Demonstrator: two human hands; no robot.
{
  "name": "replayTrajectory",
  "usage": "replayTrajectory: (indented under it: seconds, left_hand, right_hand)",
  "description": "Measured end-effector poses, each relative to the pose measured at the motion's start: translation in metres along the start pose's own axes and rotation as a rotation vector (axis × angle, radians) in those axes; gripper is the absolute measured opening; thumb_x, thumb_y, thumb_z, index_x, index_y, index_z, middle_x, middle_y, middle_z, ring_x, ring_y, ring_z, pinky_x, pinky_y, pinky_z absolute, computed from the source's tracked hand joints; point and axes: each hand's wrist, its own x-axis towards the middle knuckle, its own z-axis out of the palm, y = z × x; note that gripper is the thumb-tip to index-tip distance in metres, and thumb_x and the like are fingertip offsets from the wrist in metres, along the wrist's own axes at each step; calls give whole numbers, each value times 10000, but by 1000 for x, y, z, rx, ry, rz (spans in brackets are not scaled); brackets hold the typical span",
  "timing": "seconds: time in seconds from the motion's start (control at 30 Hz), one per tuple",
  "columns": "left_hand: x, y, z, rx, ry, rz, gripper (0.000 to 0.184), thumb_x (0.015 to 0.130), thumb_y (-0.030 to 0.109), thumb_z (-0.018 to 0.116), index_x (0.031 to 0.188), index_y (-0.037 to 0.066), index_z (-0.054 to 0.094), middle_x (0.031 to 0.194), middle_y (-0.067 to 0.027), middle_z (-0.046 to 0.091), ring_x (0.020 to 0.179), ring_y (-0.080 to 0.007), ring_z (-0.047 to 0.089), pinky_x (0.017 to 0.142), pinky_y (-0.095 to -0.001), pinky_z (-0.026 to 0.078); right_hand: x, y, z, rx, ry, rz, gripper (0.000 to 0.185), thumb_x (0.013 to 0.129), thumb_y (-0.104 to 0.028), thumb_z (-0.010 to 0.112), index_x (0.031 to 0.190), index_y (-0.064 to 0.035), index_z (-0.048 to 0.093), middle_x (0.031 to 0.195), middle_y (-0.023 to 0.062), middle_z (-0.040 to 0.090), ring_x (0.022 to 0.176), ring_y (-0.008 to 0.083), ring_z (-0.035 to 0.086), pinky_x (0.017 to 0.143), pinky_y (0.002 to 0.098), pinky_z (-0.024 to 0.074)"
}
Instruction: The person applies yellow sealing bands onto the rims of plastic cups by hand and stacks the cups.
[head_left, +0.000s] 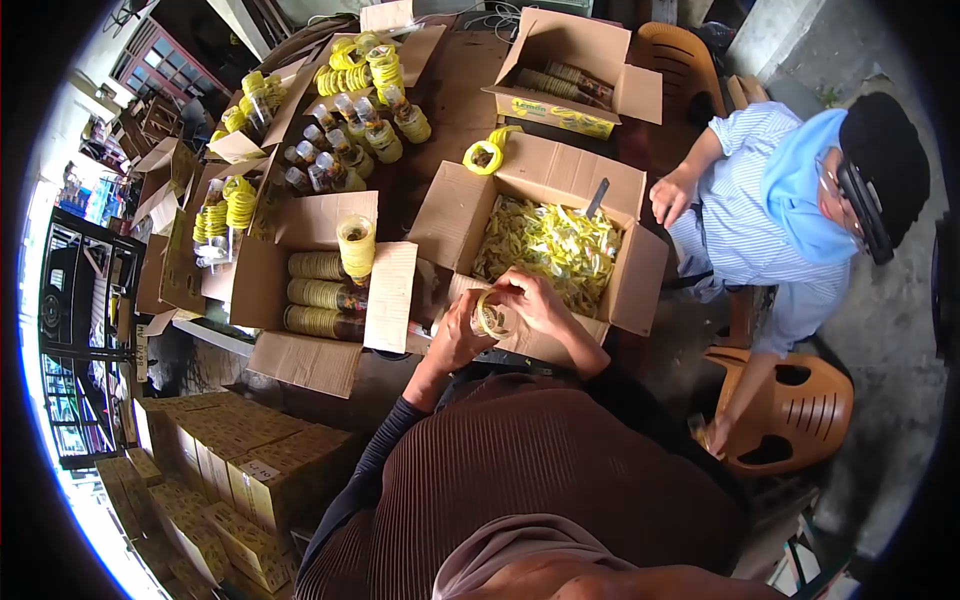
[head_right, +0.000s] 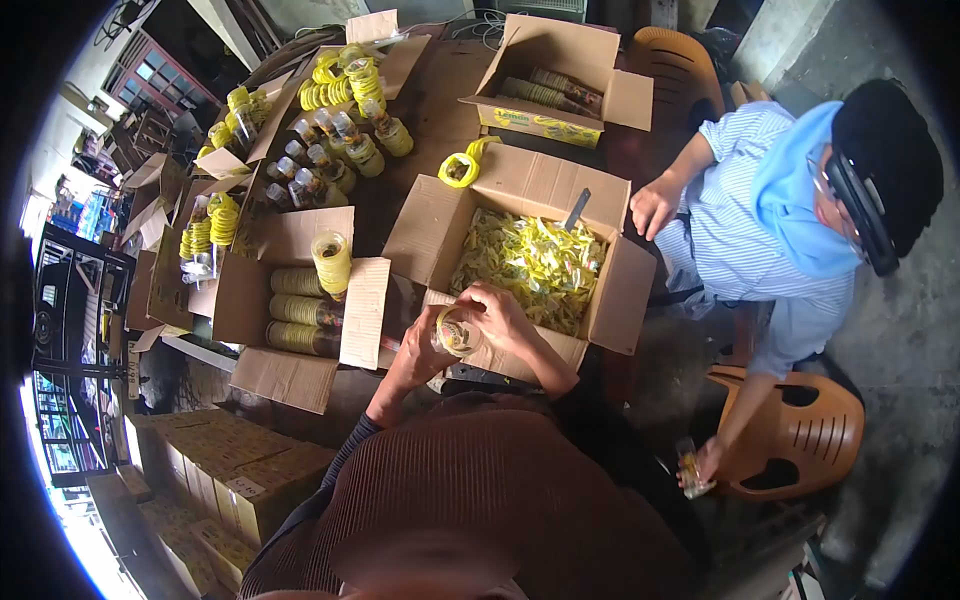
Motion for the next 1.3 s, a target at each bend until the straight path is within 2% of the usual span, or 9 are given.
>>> replayTrajectory:
  seconds: [0.17, 0.23, 0.3, 0.4, 0.5, 0.63, 0.87, 1.03, 1.3]
  left_hand:
    - [-3, -6, 14, 17, 56, 50, 610, 665, 114, 797, 1188, 23, 497, 1091, -188, 604, 1036, -383, 588, 895, -426, 472]
    - [2, 3, 15, 199, 191, 157, 638, 652, 124, 835, 1180, 12, 496, 1071, -178, 601, 1014, -350, 605, 874, -414, 483]
    - [9, 10, 18, 291, 321, 244, 661, 656, 155, 844, 1186, -22, 491, 1120, -192, 576, 1062, -377, 568, 915, -444, 467]
    - [28, 25, 22, 491, 480, 375, 652, 658, 172, 811, 1202, 4, 491, 1154, -156, 577, 1144, -381, 518, 1061, -520, 321]
    - [42, -22, 37, 798, 158, 19, 600, 672, 257, 800, 1176, 85, 525, 1151, -55, 597, 1137, -280, 535, 1092, -578, 239]
    - [43, -32, 49, 548, 228, 19, 689, 636, 276, 834, 1212, 99, 501, 1156, -72, 595, 1125, -301, 547, 1077, -609, 232]
    - [37, -19, 52, 253, 194, 234, 767, 613, 168, 872, 1247, 7, 472, 1153, -196, 585, 1078, -365, 571, 890, -412, 477]
    - [13, -12, 53, -119, 198, 120, 714, 685, 145, 854, 1248, -33, 454, 1183, -188, 593, 1134, -283, 571, 974, -375, 436]
    - [-19, -1, 36, -117, 233, 166, 658, 685, 69, 802, 1254, 1, 479, 1210, -155, 574, 1169, -266, 550, 999, -353, 416]
  right_hand:
    - [-20, 17, -27, 358, 22, 305, 165, 930, -123, 607, 1028, 1, 655, 869, 101, 672, 863, 149, 646, 750, 288, 515]
    - [-32, 29, -43, 139, 60, 213, 153, 924, -142, 606, 995, -16, 655, 852, 112, 672, 824, 210, 666, 723, 322, 520]
    - [-51, 35, -57, -542, 184, 196, 120, 899, -136, 617, 942, -27, 643, 840, 140, 659, 776, 299, 654, 685, 373, 515]
    - [-77, 71, -64, -490, 215, 60, 85, 871, -117, 625, 908, -41, 634, 837, 155, 647, 742, 350, 634, 654, 413, 507]
    - [-106, 62, -61, -547, 196, 226, 77, 848, -106, 642, 908, -57, 642, 853, 132, 656, 748, 326, 656, 650, 404, 518]
    - [-124, 67, -62, -558, 183, 148, 183, 818, -178, 690, 951, -61, 642, 874, 121, 644, 814, 308, 651, 693, 404, 512]
    - [-122, 59, -50, -876, 99, 45, 510, 671, -338, 800, 1045, -62, 590, 1033, 117, 529, 1032, 293, 510, 863, 418, 415]
    - [-105, 69, -45, -880, 37, 129, 432, 680, -299, 804, 995, -71, 615, 1025, 115, 558, 1045, 310, 528, 857, 426, 434]
    - [-100, 87, -53, -511, 101, 361, 212, 753, -142, 745, 898, -37, 632, 882, 107, 632, 832, 267, 639, 729, 379, 502]
